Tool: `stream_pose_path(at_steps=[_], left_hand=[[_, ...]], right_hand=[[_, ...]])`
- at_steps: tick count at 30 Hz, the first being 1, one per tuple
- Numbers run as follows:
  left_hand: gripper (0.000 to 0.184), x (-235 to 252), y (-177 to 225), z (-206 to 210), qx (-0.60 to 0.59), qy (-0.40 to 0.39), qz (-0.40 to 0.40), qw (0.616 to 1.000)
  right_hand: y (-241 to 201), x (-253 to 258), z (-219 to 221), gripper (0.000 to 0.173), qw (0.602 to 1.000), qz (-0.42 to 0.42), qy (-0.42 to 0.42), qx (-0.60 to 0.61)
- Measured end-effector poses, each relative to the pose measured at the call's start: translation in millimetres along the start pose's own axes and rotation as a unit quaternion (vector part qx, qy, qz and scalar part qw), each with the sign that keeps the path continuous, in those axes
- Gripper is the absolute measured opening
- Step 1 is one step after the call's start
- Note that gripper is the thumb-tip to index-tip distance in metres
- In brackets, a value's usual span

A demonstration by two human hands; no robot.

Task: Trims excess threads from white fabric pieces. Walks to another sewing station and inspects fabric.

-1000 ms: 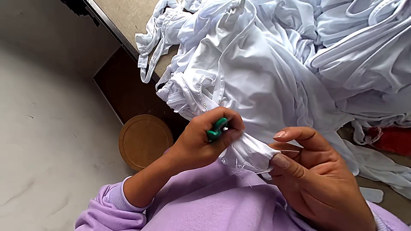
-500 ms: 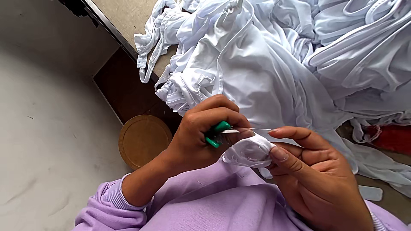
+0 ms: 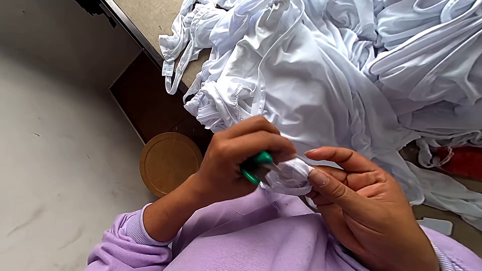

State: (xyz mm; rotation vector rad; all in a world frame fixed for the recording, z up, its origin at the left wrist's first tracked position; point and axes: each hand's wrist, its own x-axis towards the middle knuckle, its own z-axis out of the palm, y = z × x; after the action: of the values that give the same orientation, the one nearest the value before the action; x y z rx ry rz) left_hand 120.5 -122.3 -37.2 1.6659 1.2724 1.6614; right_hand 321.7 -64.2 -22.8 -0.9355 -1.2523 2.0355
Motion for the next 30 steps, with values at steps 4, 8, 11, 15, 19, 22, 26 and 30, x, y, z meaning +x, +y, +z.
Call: stream_pose_path(at_steps=[4,8,11,15,19,22,26,30], left_hand=[[0.009,-9,-9,-42,0.2,0.035,-0.063,0.977],[0.016,-20,-14,-66,0.432,-0.017,-0.184,0.883],[0.038,-23,-3,-47,0.198,-0.03,-0.122,0.972],[0.032,-24,10,5,0.12,-0.087,-0.038,0.988],[0.01,-25,3,7,0.07,-0.034,-0.049,0.996],[0.008,-17,-3,1,-0.061,0.037,-0.087,0.994],[0.007,-8,-2,4,-0.151,0.022,-0.123,0.98],[0.006,-2,11,9,-0.178,-0.022,-0.175,0.968]], right_hand=[[-1,2,-4,0.022,1.0,0.013,0.007,0.026],[1,3,-5,0.02,0.999,0.019,0.024,0.042],[2,3,-3,0.019,0.999,0.015,0.022,0.039],[1,6,0,0.019,0.998,0.015,0.039,0.042],[3,5,-3,0.017,0.995,0.02,0.088,0.043],[7,6,-8,0.021,0.995,-0.005,0.098,-0.004],[15,7,-14,0.028,0.943,-0.182,0.027,-0.276],[9,12,-4,0.042,0.903,-0.267,-0.035,-0.334]])
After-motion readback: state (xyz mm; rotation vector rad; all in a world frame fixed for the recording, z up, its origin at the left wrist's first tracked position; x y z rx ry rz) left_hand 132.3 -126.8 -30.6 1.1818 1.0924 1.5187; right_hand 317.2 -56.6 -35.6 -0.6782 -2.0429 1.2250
